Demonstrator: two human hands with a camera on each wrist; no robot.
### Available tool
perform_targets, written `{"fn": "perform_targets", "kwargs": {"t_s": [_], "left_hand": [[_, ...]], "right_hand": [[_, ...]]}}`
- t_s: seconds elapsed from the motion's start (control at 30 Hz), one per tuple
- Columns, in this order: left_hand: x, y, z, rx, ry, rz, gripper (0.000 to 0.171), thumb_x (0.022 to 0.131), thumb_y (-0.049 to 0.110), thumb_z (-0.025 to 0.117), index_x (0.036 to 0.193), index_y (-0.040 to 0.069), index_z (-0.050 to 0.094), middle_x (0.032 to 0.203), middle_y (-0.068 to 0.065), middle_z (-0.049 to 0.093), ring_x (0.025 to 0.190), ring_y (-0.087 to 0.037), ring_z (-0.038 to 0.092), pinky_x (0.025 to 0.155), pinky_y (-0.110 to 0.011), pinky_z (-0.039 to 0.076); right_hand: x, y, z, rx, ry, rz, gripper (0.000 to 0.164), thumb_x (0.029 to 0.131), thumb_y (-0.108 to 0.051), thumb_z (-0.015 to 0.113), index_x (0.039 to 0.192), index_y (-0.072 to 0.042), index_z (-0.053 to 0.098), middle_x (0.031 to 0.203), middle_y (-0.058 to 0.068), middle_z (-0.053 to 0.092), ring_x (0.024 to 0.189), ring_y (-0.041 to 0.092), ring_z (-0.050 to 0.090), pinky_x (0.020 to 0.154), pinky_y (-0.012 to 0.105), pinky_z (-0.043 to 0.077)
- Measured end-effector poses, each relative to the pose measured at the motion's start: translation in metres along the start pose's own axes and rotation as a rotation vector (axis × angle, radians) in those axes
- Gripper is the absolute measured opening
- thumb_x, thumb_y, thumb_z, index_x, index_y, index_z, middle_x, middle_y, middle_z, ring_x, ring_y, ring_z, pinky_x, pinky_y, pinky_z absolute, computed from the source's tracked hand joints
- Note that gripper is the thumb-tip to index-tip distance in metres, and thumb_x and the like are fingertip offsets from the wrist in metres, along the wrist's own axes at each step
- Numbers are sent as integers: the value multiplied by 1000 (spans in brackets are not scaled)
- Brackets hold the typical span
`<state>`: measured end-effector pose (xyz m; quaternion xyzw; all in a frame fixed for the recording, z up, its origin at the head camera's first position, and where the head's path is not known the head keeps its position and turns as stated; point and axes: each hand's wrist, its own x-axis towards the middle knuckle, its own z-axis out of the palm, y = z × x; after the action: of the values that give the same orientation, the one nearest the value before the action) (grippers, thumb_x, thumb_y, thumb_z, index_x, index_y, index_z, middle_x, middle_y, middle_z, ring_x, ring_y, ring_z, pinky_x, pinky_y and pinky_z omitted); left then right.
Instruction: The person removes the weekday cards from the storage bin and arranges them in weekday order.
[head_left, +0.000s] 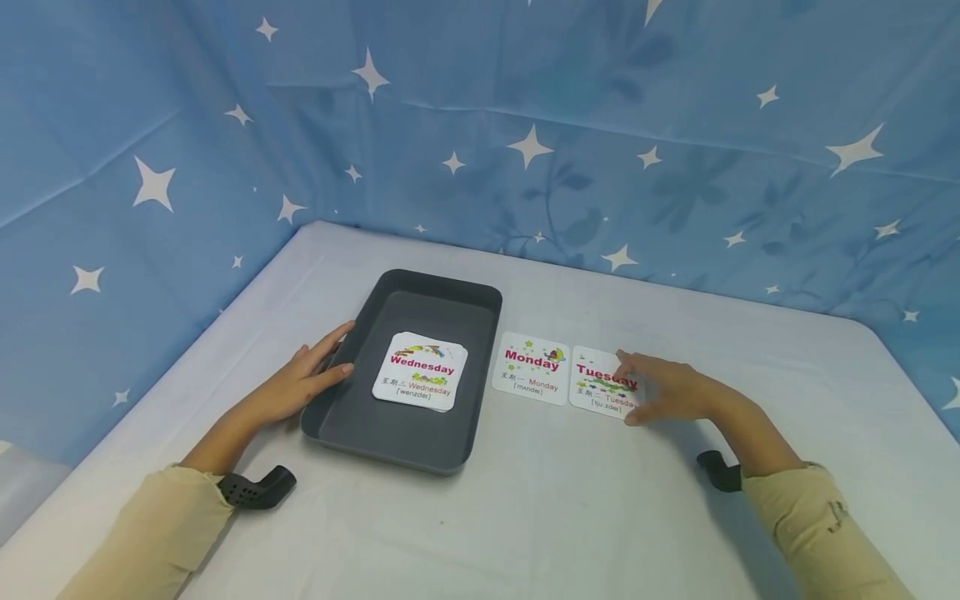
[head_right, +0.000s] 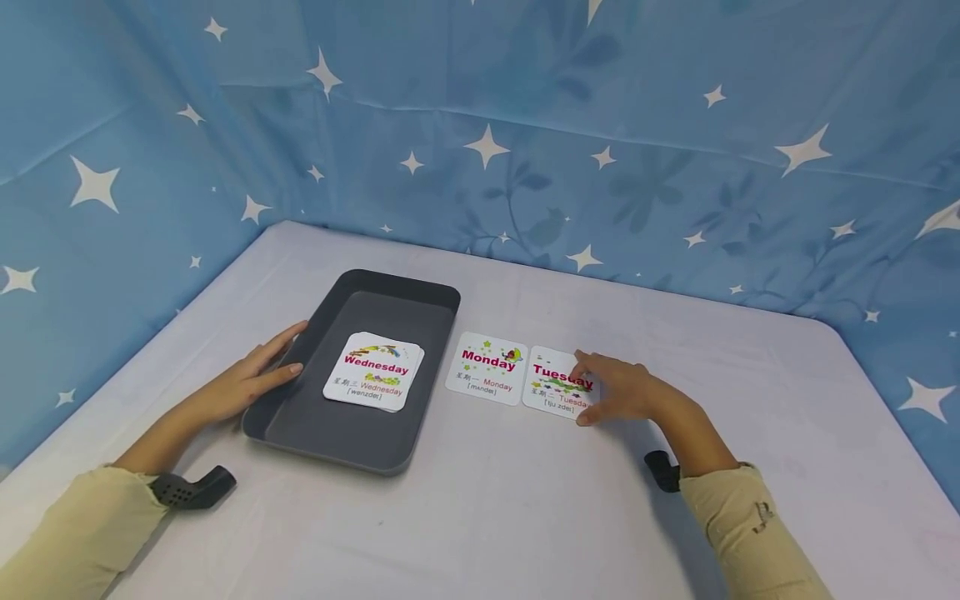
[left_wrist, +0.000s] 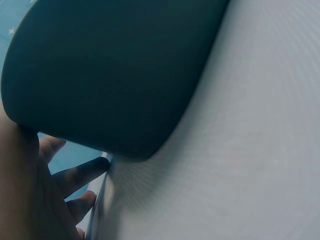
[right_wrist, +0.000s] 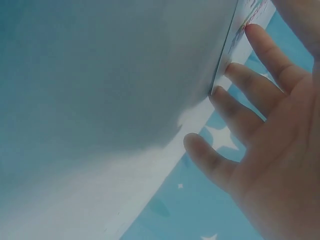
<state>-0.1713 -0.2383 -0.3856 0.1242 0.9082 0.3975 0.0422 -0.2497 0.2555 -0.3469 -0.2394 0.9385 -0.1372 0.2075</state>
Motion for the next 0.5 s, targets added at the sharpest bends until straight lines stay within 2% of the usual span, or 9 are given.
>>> {"fn": "perform_targets", "kwargs": {"t_s": [0.3, 0.4, 0.5], "left_hand": [[0, -1, 2, -9, -3, 4, 65, 95, 34, 44, 148, 15, 12, 151, -19, 15, 134, -45, 21, 107, -61, -8], [-1, -1, 2, -5, 2, 0, 65, 95, 35, 44, 148, 15, 13, 151, -18, 15, 134, -44, 22, 108, -61, -8], [-1, -1, 1, -5, 8, 0, 65, 95, 36, 44, 148, 16, 13, 151, -18, 16, 134, -44, 22, 108, -60, -8]], "right_hand": [[-4, -3, 0, -30, 9, 54, 77, 64, -45, 78, 127, -12, 48, 145, 23, 28, 130, 47, 26, 96, 65, 31], [-1, -4, 0, -61, 72, 12, 75, 65, -46, 76, 126, -10, 50, 145, 22, 30, 131, 46, 25, 98, 67, 26], [6, -16, -4, -99, 140, -23, 75, 69, -48, 74, 128, -9, 49, 146, 20, 28, 132, 44, 24, 99, 68, 23]]}}
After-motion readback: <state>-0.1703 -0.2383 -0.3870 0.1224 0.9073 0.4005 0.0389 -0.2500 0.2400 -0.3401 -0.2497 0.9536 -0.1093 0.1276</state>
